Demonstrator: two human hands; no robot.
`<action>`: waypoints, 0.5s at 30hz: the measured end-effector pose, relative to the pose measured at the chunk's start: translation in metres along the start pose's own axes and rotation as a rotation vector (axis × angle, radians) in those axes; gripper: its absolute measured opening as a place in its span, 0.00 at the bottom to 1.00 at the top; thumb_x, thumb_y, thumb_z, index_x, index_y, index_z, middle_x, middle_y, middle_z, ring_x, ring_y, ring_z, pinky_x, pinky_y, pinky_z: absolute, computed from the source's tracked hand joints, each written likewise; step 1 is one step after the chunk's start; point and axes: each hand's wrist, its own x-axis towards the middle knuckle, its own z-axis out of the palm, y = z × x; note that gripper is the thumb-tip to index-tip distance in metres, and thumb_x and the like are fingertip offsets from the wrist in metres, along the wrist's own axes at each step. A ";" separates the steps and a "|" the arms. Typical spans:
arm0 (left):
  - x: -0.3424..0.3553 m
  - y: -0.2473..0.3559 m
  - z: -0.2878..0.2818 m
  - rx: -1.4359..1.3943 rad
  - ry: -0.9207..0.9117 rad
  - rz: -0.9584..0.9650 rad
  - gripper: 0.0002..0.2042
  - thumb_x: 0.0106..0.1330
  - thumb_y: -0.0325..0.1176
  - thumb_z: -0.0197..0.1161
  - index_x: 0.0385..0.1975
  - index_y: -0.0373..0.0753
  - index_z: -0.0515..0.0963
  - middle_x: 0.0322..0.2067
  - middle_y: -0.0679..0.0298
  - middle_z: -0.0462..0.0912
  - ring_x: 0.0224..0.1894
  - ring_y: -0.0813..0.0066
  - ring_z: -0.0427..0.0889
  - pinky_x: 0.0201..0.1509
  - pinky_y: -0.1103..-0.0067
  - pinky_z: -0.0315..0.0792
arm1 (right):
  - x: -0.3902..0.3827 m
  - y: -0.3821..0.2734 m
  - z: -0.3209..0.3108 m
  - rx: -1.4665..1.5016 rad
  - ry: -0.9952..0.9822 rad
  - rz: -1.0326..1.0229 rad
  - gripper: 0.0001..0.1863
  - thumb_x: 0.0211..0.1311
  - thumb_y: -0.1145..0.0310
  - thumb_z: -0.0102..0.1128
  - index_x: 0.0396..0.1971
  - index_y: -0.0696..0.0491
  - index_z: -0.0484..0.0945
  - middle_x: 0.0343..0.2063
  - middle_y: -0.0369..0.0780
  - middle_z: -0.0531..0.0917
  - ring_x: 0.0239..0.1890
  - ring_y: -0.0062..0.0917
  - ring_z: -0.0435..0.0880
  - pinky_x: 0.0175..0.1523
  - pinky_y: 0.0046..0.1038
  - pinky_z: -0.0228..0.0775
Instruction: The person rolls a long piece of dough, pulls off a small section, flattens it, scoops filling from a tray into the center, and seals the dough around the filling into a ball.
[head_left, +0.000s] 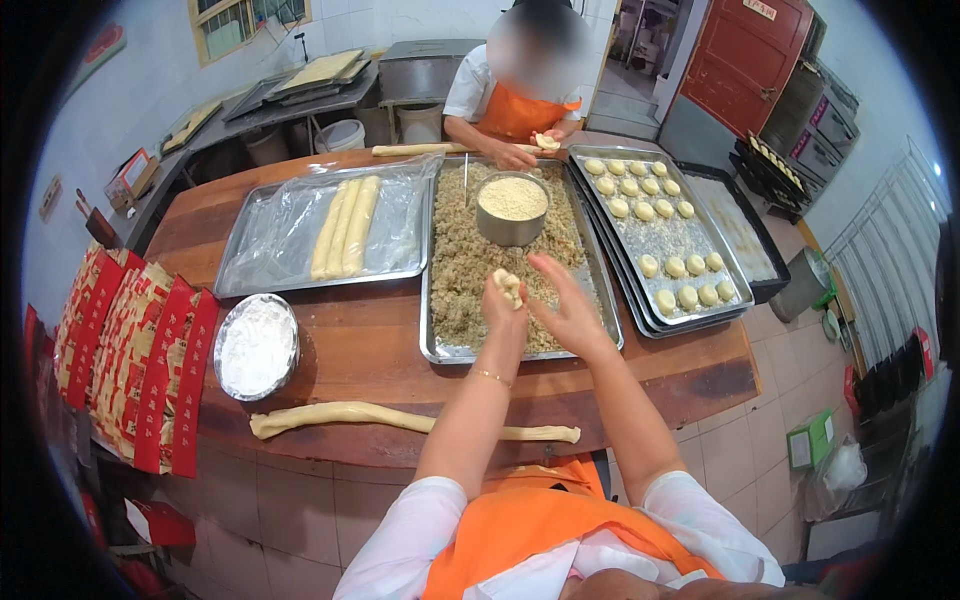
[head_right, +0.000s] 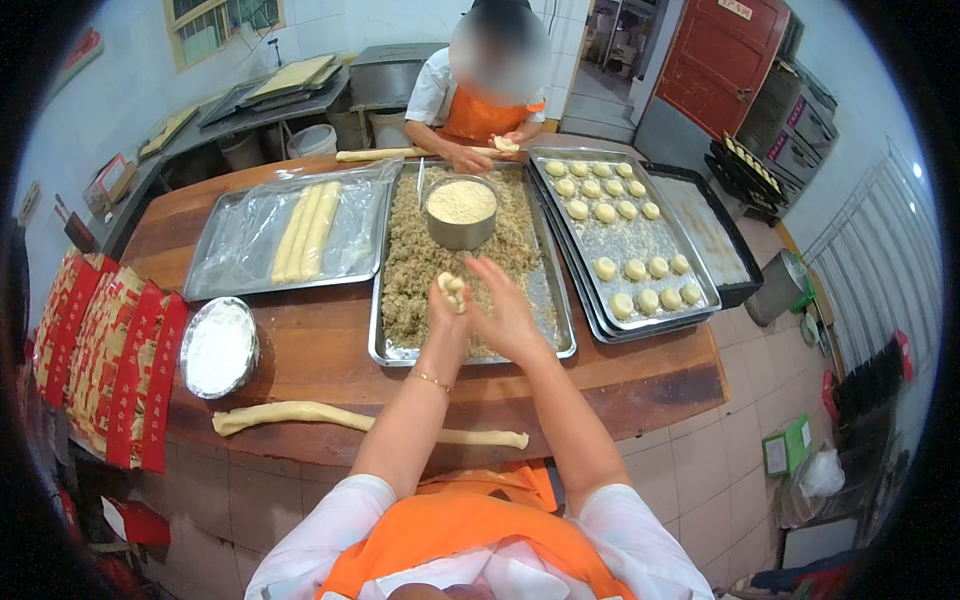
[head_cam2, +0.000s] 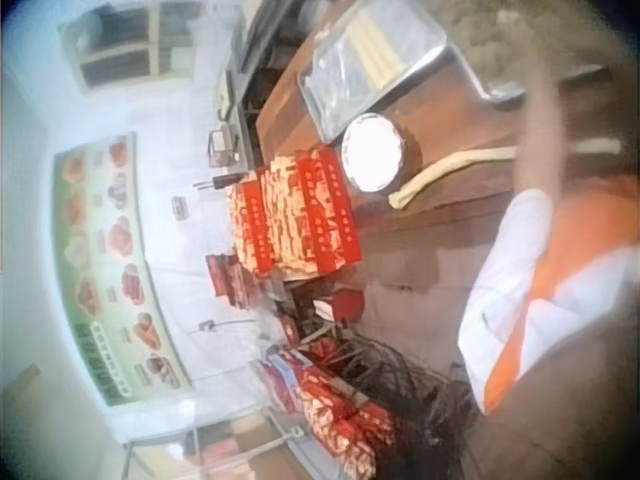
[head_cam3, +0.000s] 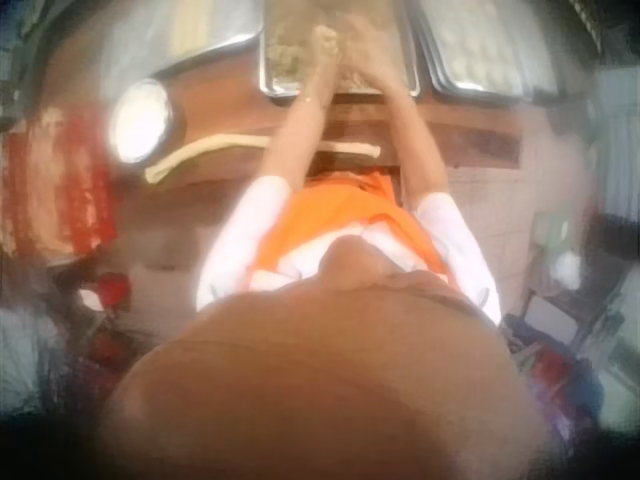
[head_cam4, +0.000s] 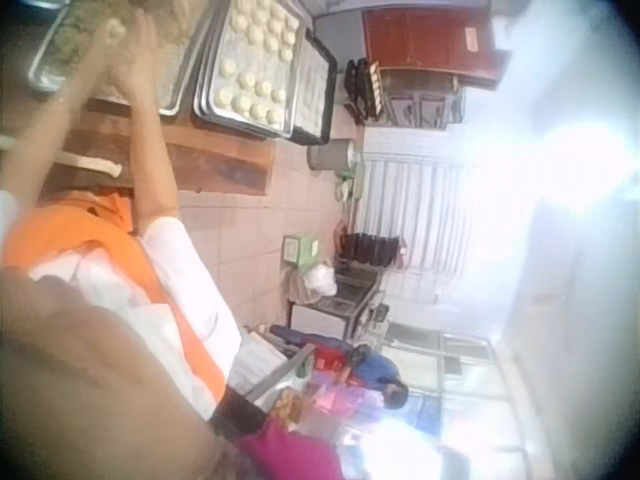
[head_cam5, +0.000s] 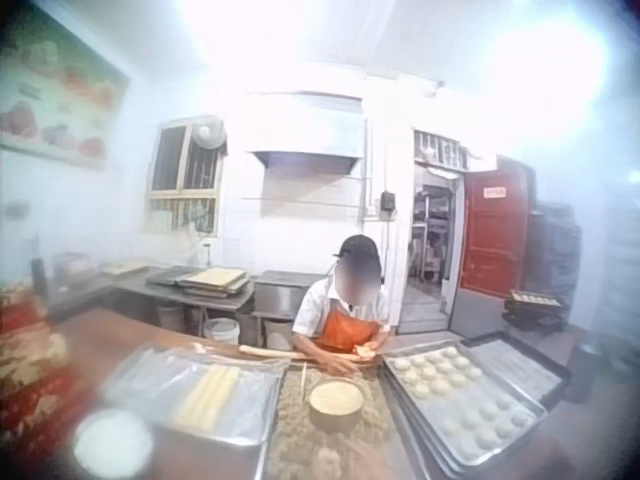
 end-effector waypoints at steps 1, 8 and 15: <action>-0.003 -0.007 -0.002 -0.008 -0.117 -0.041 0.12 0.73 0.43 0.53 0.37 0.42 0.76 0.28 0.66 0.79 0.27 0.75 0.79 0.25 0.81 0.74 | 0.000 0.003 -0.007 0.227 0.102 -0.105 0.27 0.63 0.69 0.57 0.63 0.56 0.70 0.66 0.50 0.70 0.69 0.44 0.67 0.71 0.43 0.58; -0.077 -0.009 -0.019 -0.142 -0.270 -0.340 0.17 0.75 0.38 0.44 0.55 0.39 0.73 0.53 0.56 0.79 0.57 0.60 0.79 0.61 0.62 0.76 | -0.014 0.058 0.029 0.551 0.064 0.134 0.23 0.69 0.66 0.55 0.62 0.56 0.72 0.63 0.45 0.74 0.65 0.32 0.73 0.66 0.34 0.65; -0.082 0.010 -0.039 -0.066 -0.490 -0.297 0.15 0.73 0.43 0.58 0.50 0.40 0.77 0.46 0.58 0.83 0.48 0.62 0.82 0.55 0.66 0.79 | -0.032 0.023 0.018 0.808 -0.302 0.232 0.35 0.59 0.68 0.64 0.67 0.54 0.65 0.55 0.43 0.77 0.57 0.28 0.76 0.61 0.30 0.69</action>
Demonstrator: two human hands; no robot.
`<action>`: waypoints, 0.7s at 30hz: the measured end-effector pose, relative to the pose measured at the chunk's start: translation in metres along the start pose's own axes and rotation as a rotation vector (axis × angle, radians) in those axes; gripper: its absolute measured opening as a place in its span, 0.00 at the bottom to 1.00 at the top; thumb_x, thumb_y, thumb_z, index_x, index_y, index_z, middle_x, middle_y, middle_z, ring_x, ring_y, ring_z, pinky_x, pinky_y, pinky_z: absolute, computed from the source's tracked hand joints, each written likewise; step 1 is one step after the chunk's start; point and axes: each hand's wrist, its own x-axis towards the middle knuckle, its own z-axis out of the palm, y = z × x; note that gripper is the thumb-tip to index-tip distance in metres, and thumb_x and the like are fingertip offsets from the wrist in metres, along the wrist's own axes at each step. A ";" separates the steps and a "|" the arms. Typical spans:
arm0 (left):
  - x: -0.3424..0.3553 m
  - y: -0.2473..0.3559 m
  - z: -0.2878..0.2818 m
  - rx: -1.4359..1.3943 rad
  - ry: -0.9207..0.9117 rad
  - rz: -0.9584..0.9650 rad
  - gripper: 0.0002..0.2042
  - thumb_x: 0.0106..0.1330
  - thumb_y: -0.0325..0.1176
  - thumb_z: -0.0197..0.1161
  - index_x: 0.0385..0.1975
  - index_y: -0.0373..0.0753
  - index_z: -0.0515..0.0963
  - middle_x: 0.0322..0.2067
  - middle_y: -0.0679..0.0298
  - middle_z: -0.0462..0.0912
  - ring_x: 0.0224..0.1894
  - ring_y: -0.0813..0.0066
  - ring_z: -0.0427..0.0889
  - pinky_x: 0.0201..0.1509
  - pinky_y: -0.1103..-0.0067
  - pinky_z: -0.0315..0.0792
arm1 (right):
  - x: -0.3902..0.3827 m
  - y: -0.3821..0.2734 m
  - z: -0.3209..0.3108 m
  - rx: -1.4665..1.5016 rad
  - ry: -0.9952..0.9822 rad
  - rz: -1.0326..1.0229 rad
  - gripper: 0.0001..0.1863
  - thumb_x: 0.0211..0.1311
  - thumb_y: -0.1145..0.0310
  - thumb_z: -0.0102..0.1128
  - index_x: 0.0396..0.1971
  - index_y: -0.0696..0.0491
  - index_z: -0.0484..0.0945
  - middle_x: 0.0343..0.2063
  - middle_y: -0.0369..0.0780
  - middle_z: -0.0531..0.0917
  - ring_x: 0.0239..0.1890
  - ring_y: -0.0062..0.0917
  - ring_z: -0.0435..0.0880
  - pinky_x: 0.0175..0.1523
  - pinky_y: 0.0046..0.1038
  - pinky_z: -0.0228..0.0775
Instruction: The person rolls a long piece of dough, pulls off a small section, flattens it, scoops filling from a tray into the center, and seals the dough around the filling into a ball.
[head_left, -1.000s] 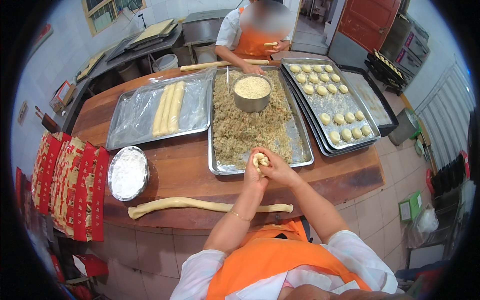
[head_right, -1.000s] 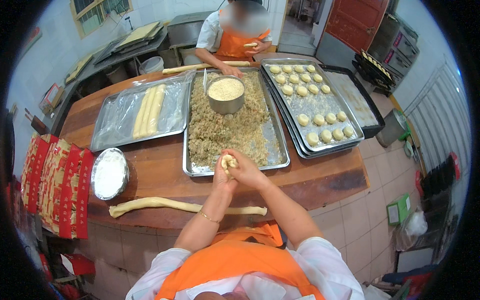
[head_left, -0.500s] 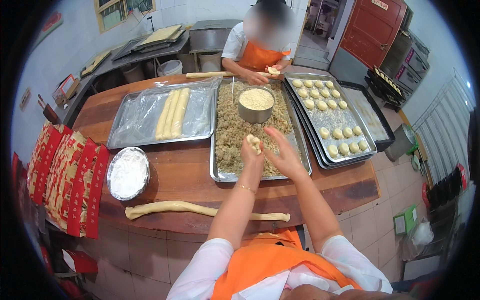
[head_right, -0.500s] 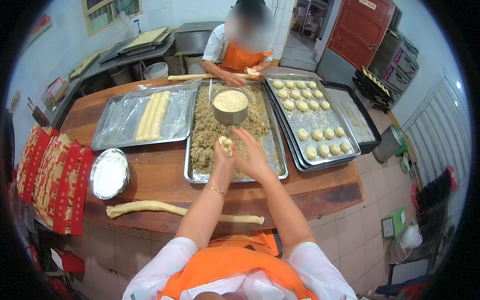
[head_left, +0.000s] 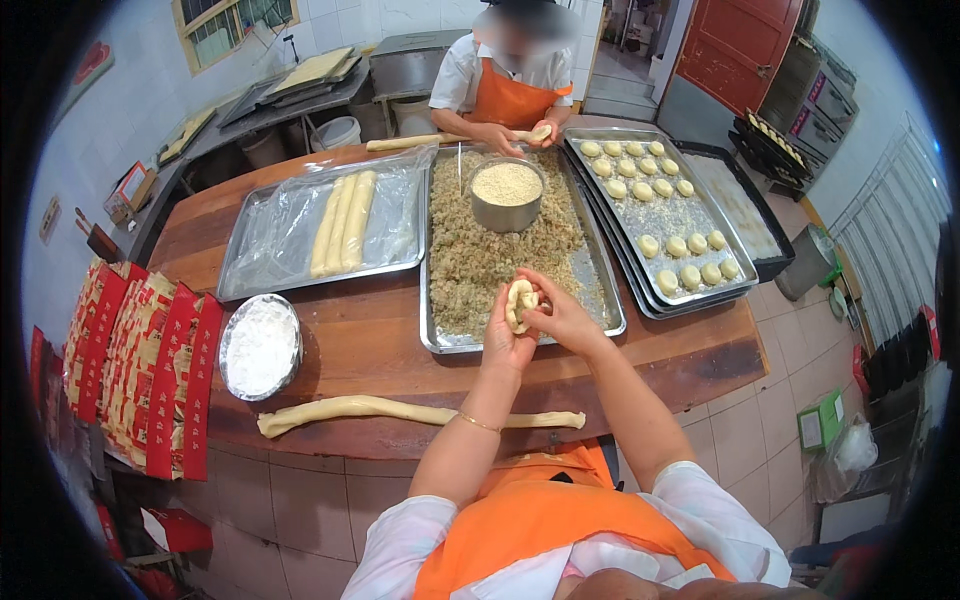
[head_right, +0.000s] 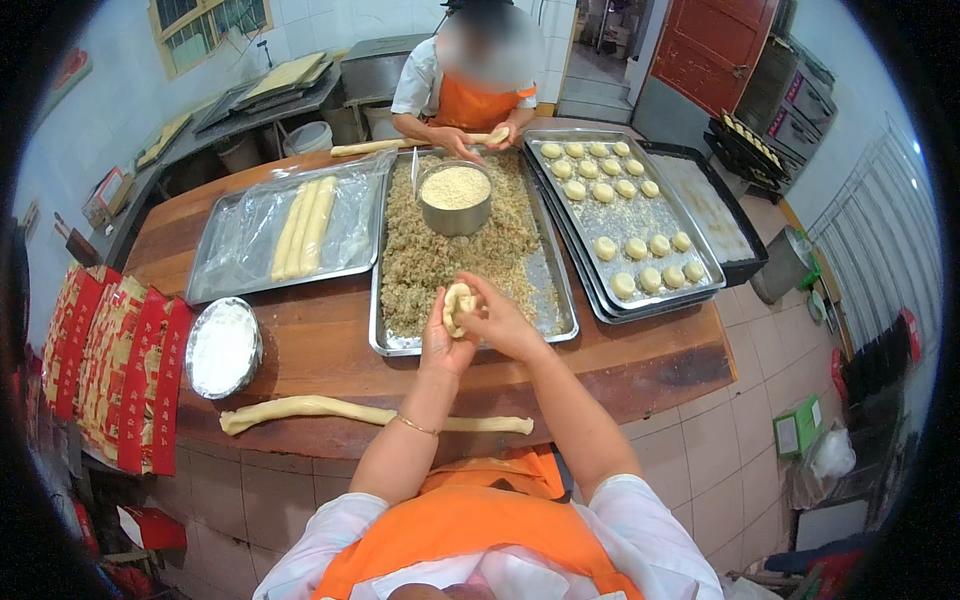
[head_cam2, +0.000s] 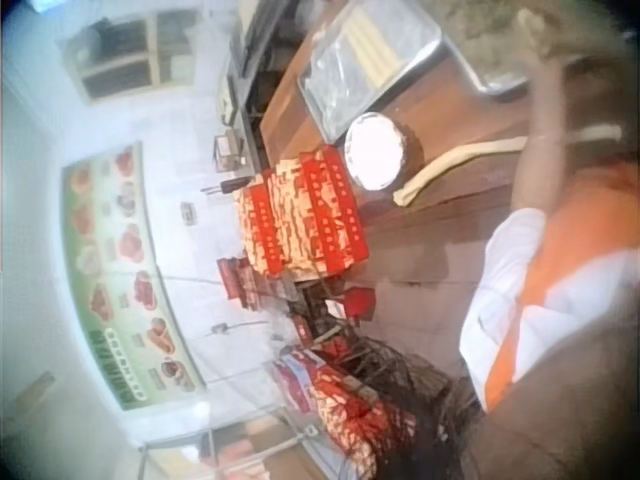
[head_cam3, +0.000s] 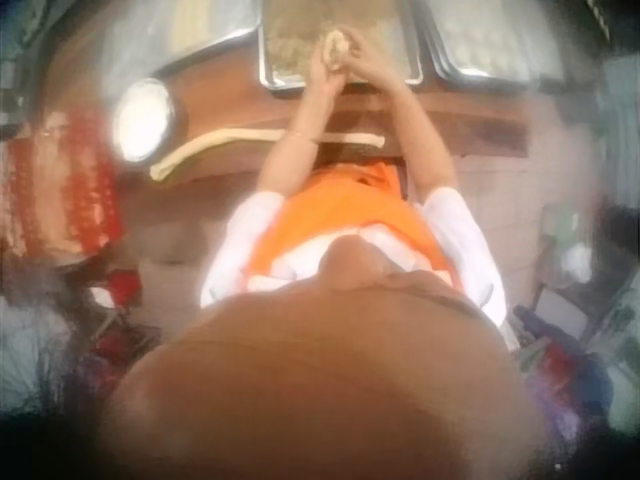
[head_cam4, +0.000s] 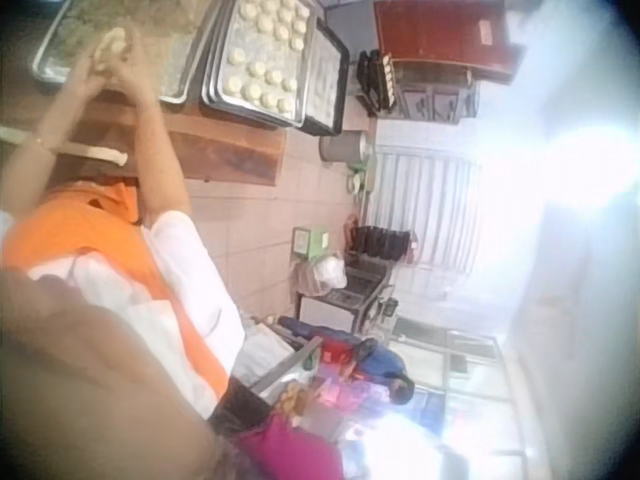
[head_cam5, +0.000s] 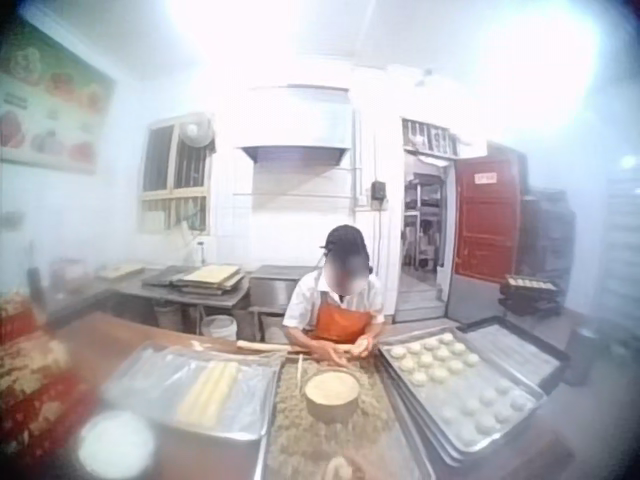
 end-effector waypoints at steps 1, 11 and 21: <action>-0.005 -0.004 0.007 0.059 0.133 0.021 0.13 0.73 0.43 0.59 0.46 0.41 0.79 0.42 0.61 0.84 0.44 0.64 0.83 0.53 0.67 0.80 | -0.002 -0.002 0.003 -0.015 -0.010 0.023 0.34 0.59 0.69 0.64 0.67 0.55 0.66 0.54 0.43 0.78 0.56 0.27 0.76 0.60 0.29 0.70; -0.024 -0.016 -0.002 0.213 0.296 0.117 0.14 0.75 0.43 0.54 0.49 0.40 0.76 0.46 0.61 0.83 0.47 0.66 0.83 0.53 0.69 0.80 | -0.025 0.006 0.013 0.011 -0.128 -0.040 0.37 0.56 0.71 0.60 0.68 0.54 0.62 0.65 0.50 0.69 0.69 0.38 0.67 0.71 0.35 0.59; -0.096 -0.001 0.046 0.439 -0.134 -0.107 0.26 0.80 0.53 0.36 0.68 0.42 0.61 0.62 0.62 0.71 0.64 0.67 0.73 0.65 0.68 0.72 | -0.043 -0.049 0.009 -0.670 -0.122 -0.494 0.46 0.46 0.48 0.77 0.64 0.50 0.67 0.62 0.46 0.74 0.68 0.44 0.68 0.73 0.45 0.53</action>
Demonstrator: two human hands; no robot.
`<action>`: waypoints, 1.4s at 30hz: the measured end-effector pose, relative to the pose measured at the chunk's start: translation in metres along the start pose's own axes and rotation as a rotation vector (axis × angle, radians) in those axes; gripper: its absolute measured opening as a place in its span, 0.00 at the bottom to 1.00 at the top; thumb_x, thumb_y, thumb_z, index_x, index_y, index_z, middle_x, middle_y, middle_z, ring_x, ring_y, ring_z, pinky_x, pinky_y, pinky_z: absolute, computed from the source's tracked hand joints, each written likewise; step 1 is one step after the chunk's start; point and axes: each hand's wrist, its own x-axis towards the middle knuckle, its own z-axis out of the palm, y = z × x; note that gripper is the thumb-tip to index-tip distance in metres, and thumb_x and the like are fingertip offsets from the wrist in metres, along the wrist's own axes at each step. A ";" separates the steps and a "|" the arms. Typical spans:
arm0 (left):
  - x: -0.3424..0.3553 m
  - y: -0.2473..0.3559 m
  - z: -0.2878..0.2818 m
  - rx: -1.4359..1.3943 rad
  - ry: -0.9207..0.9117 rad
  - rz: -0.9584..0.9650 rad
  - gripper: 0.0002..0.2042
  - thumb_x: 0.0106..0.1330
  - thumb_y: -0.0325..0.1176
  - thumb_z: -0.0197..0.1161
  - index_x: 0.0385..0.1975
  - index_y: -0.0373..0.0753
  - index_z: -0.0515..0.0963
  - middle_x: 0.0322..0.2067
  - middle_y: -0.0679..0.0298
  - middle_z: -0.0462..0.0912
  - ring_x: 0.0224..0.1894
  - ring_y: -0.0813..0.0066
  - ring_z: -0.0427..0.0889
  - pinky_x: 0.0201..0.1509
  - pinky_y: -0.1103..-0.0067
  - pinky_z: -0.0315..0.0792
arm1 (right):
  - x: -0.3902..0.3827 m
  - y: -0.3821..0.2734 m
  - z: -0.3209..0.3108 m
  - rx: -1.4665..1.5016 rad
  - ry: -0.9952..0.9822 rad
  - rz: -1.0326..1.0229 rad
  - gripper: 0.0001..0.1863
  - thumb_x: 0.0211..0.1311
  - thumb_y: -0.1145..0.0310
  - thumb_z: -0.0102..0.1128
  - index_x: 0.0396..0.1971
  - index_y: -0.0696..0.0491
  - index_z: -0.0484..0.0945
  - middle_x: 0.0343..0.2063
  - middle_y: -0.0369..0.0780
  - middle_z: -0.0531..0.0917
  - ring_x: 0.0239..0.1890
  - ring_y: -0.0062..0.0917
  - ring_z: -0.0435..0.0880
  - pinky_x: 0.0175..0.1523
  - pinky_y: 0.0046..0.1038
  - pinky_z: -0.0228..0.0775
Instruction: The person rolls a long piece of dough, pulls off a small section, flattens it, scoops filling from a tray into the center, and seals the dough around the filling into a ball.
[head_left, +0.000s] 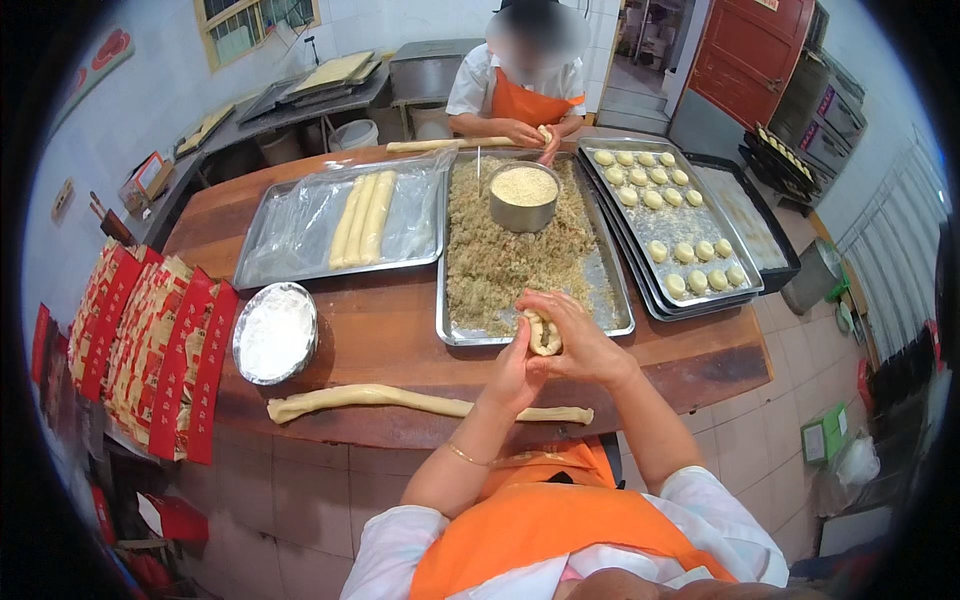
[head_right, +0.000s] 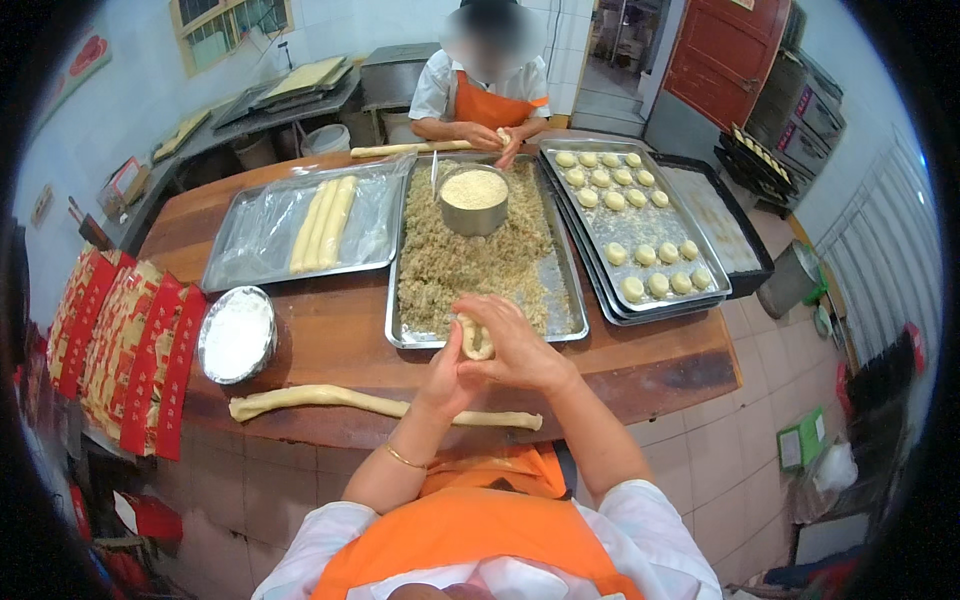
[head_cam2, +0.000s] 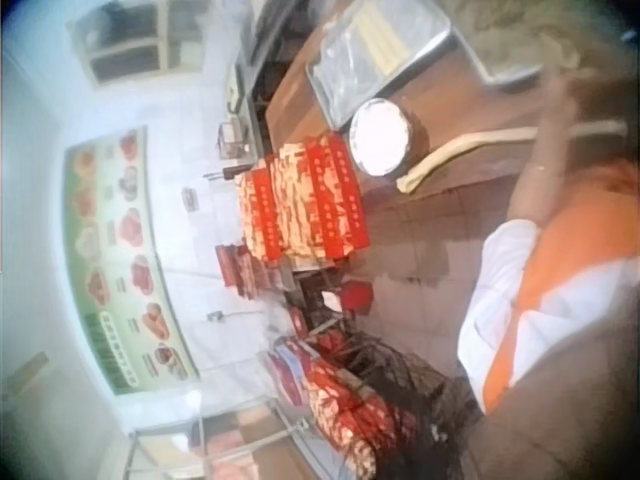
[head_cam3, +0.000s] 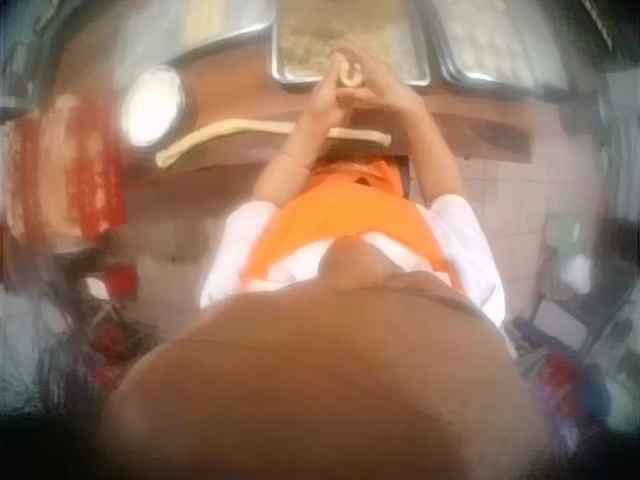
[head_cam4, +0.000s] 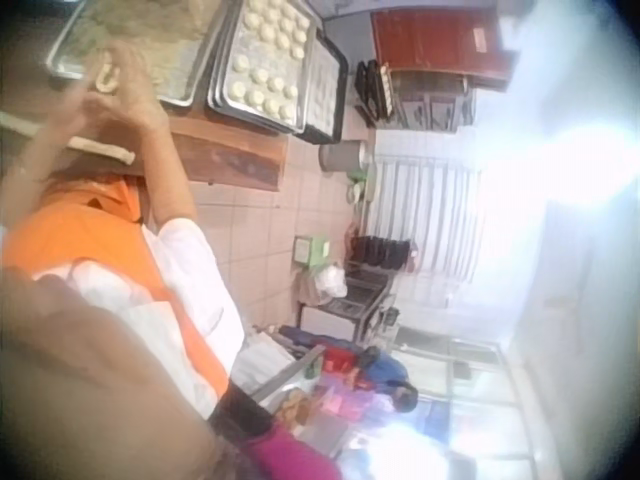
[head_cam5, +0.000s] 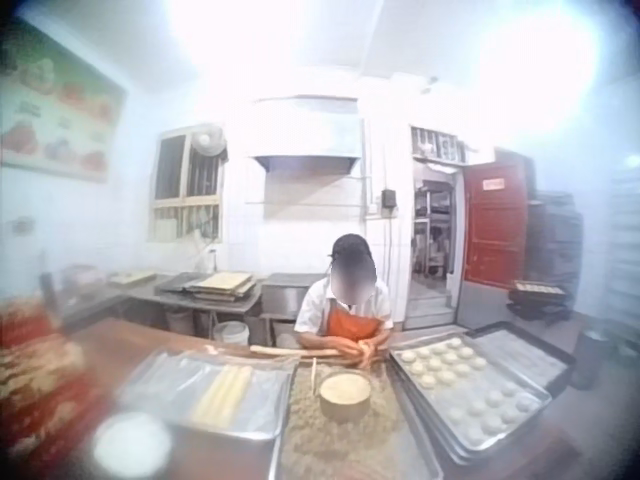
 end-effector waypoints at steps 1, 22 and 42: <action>-0.003 -0.002 0.000 0.015 -0.025 -0.018 0.27 0.80 0.53 0.36 0.69 0.43 0.59 0.64 0.62 0.70 0.65 0.67 0.72 0.67 0.68 0.70 | 0.000 -0.002 0.000 -0.017 -0.010 -0.025 0.46 0.46 0.48 0.77 0.64 0.51 0.68 0.61 0.46 0.75 0.66 0.44 0.70 0.73 0.45 0.53; -0.022 -0.006 0.021 0.235 -0.047 0.110 0.27 0.77 0.57 0.42 0.64 0.42 0.64 0.55 0.65 0.74 0.58 0.75 0.76 0.60 0.75 0.72 | -0.015 -0.030 0.014 0.239 0.358 0.023 0.29 0.63 0.52 0.65 0.58 0.54 0.76 0.56 0.45 0.80 0.65 0.39 0.73 0.69 0.44 0.60; -0.031 -0.003 0.031 0.535 -0.099 0.216 0.32 0.73 0.64 0.46 0.60 0.42 0.71 0.42 0.68 0.77 0.38 0.85 0.75 0.34 0.88 0.68 | -0.011 -0.053 0.008 0.595 0.369 0.066 0.34 0.65 0.36 0.52 0.53 0.52 0.81 0.63 0.42 0.76 0.71 0.38 0.65 0.77 0.47 0.39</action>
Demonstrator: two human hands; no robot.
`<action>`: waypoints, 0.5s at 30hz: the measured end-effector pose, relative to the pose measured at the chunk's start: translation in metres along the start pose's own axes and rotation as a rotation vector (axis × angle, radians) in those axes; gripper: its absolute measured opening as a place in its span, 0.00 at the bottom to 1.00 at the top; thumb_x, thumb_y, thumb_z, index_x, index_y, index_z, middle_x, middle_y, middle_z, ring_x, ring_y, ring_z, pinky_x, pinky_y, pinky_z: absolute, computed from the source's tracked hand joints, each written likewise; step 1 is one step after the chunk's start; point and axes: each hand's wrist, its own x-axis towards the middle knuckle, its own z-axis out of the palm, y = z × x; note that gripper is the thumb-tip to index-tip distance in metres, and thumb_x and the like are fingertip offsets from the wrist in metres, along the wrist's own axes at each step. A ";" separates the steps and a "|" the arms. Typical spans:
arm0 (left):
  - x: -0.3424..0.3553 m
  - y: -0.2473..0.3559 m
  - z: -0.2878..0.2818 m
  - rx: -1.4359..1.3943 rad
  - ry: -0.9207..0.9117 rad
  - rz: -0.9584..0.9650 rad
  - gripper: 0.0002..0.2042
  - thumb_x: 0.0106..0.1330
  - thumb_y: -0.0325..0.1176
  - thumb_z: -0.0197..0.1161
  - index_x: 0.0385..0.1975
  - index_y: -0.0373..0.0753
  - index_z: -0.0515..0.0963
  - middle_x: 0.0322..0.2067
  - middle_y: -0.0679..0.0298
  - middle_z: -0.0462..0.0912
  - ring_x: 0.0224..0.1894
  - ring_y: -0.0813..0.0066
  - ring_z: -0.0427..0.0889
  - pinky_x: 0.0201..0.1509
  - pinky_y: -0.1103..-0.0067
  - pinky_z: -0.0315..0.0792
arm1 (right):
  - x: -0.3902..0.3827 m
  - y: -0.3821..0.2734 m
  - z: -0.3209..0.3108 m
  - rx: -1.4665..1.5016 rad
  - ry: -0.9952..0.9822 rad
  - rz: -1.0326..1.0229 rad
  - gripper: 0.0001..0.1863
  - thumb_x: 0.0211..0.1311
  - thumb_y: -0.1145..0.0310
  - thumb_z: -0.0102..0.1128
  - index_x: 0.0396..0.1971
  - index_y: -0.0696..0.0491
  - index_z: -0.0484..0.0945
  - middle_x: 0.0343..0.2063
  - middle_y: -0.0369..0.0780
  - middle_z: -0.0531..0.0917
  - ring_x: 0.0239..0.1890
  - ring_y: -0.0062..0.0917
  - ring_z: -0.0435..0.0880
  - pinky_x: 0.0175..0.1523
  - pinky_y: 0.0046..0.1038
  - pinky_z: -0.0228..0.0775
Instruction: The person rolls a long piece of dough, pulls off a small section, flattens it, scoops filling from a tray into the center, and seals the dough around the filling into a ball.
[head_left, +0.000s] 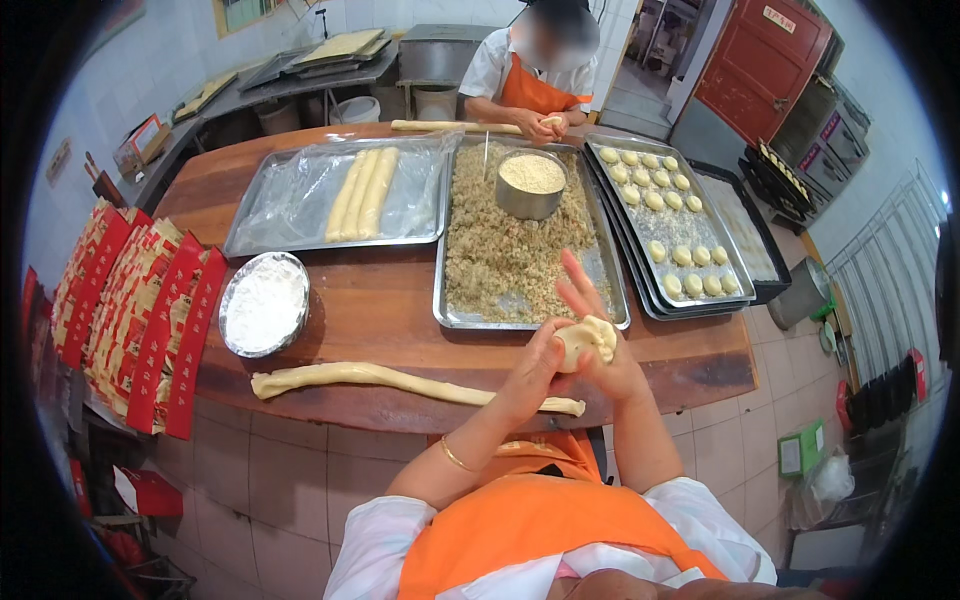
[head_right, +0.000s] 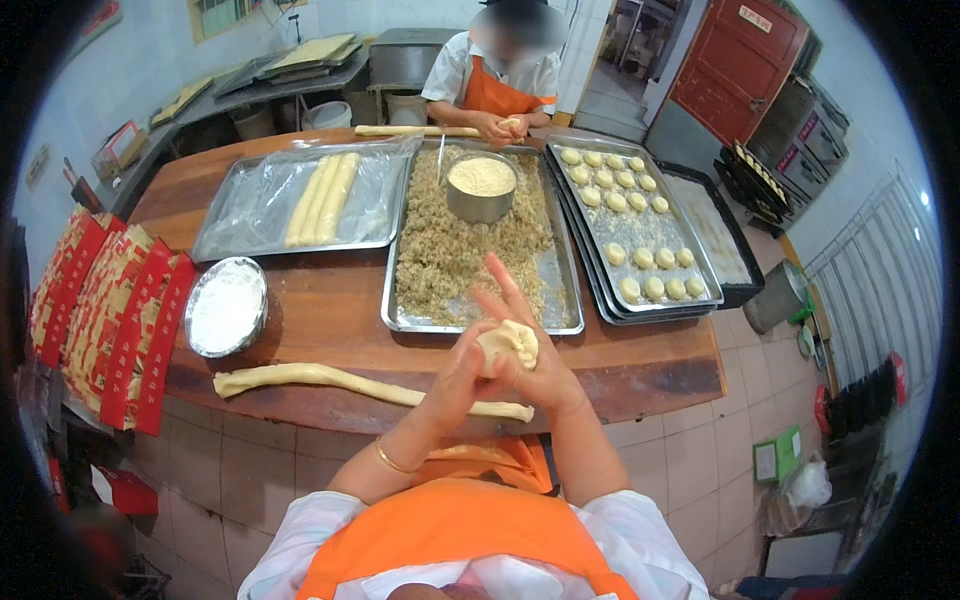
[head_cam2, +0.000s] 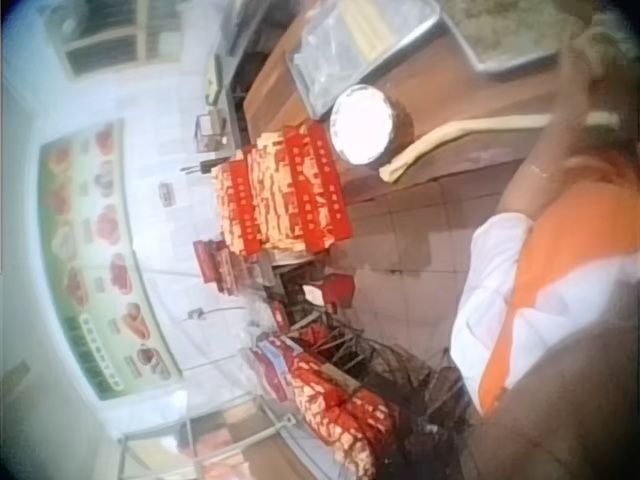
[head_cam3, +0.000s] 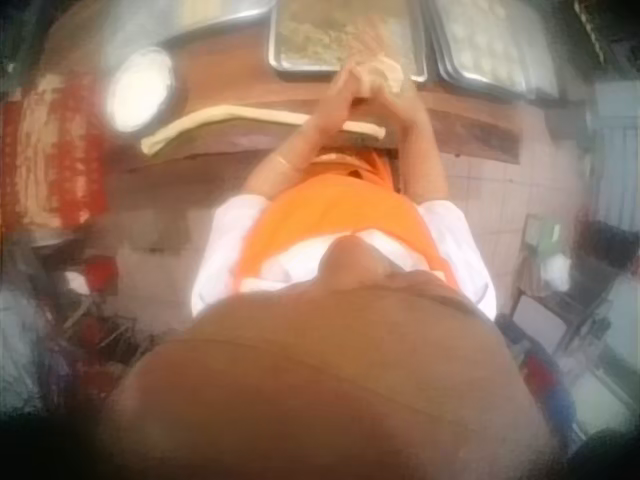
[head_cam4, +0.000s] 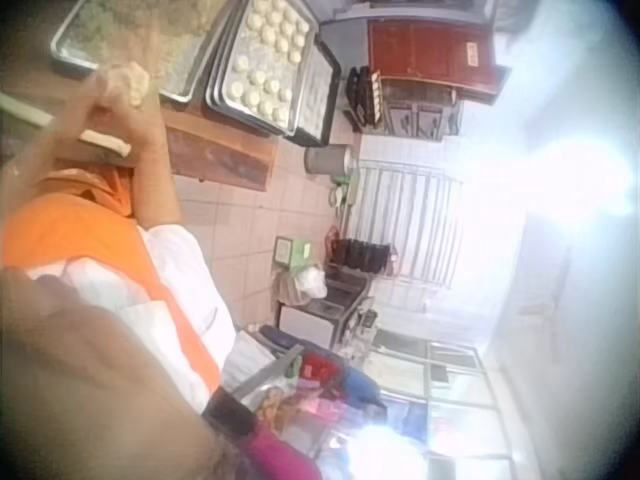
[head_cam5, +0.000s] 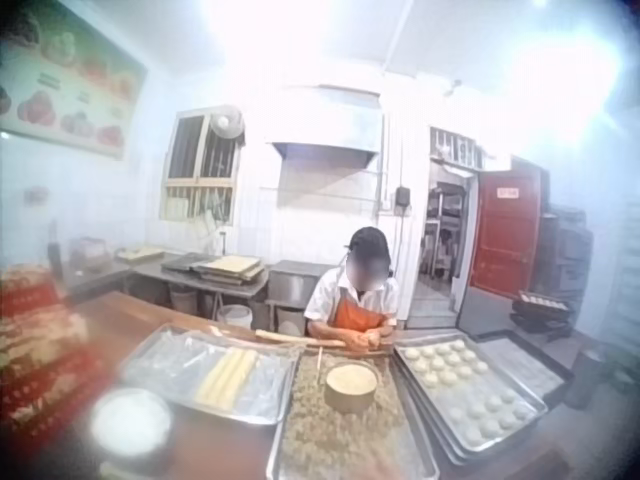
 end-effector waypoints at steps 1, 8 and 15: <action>0.002 0.008 -0.002 0.016 -0.050 0.018 0.32 0.72 0.65 0.47 0.58 0.42 0.72 0.42 0.69 0.77 0.38 0.85 0.75 0.34 0.88 0.67 | 0.001 -0.003 -0.001 -0.035 -0.030 -0.013 0.31 0.67 0.38 0.51 0.49 0.52 0.83 0.59 0.42 0.80 0.71 0.37 0.66 0.77 0.47 0.40; 0.000 -0.007 -0.004 0.033 0.066 -0.111 0.34 0.71 0.67 0.47 0.59 0.41 0.71 0.44 0.69 0.76 0.40 0.85 0.75 0.33 0.88 0.67 | -0.002 -0.007 -0.009 -0.100 -0.165 0.129 0.27 0.73 0.45 0.47 0.38 0.52 0.87 0.46 0.40 0.88 0.69 0.36 0.70 0.76 0.47 0.43; -0.007 -0.002 0.003 -0.027 0.014 -0.015 0.39 0.71 0.68 0.45 0.65 0.36 0.64 0.56 0.59 0.74 0.58 0.71 0.75 0.61 0.75 0.71 | 0.000 -0.010 -0.007 -0.181 -0.066 -0.048 0.25 0.72 0.43 0.48 0.45 0.47 0.86 0.54 0.42 0.84 0.72 0.39 0.65 0.76 0.50 0.40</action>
